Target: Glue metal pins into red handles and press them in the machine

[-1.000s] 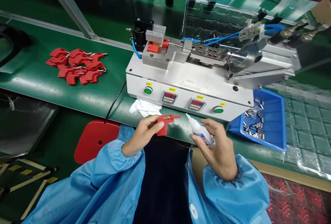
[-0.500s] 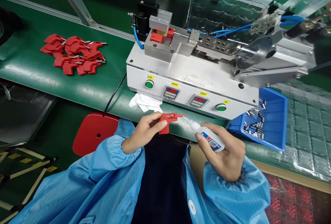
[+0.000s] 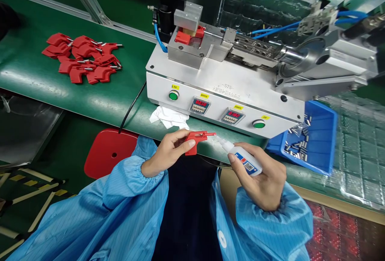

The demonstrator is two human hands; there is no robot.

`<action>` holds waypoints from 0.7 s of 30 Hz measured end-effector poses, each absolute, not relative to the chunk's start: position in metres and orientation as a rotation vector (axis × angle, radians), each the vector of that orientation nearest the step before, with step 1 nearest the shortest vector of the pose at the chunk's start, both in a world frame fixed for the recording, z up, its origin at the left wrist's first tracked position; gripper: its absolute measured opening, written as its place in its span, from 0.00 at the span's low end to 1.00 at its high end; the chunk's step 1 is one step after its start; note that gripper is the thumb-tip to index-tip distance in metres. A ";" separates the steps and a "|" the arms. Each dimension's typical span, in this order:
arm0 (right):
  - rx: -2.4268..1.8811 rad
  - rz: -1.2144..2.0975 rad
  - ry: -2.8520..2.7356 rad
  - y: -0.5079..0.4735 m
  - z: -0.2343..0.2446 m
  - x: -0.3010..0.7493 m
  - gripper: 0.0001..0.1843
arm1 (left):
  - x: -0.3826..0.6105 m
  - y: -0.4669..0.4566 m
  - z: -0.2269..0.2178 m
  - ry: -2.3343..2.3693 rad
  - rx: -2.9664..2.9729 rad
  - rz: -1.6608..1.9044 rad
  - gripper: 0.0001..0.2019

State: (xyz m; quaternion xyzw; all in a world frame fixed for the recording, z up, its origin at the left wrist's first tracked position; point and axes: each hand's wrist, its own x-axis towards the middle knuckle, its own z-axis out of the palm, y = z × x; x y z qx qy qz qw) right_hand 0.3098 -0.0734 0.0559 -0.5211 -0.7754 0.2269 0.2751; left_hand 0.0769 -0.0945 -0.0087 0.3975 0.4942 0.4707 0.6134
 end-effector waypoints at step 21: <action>-1.520 0.502 -1.896 -0.080 -0.017 0.392 0.13 | 0.033 -0.103 -0.034 1.563 0.424 0.938 0.43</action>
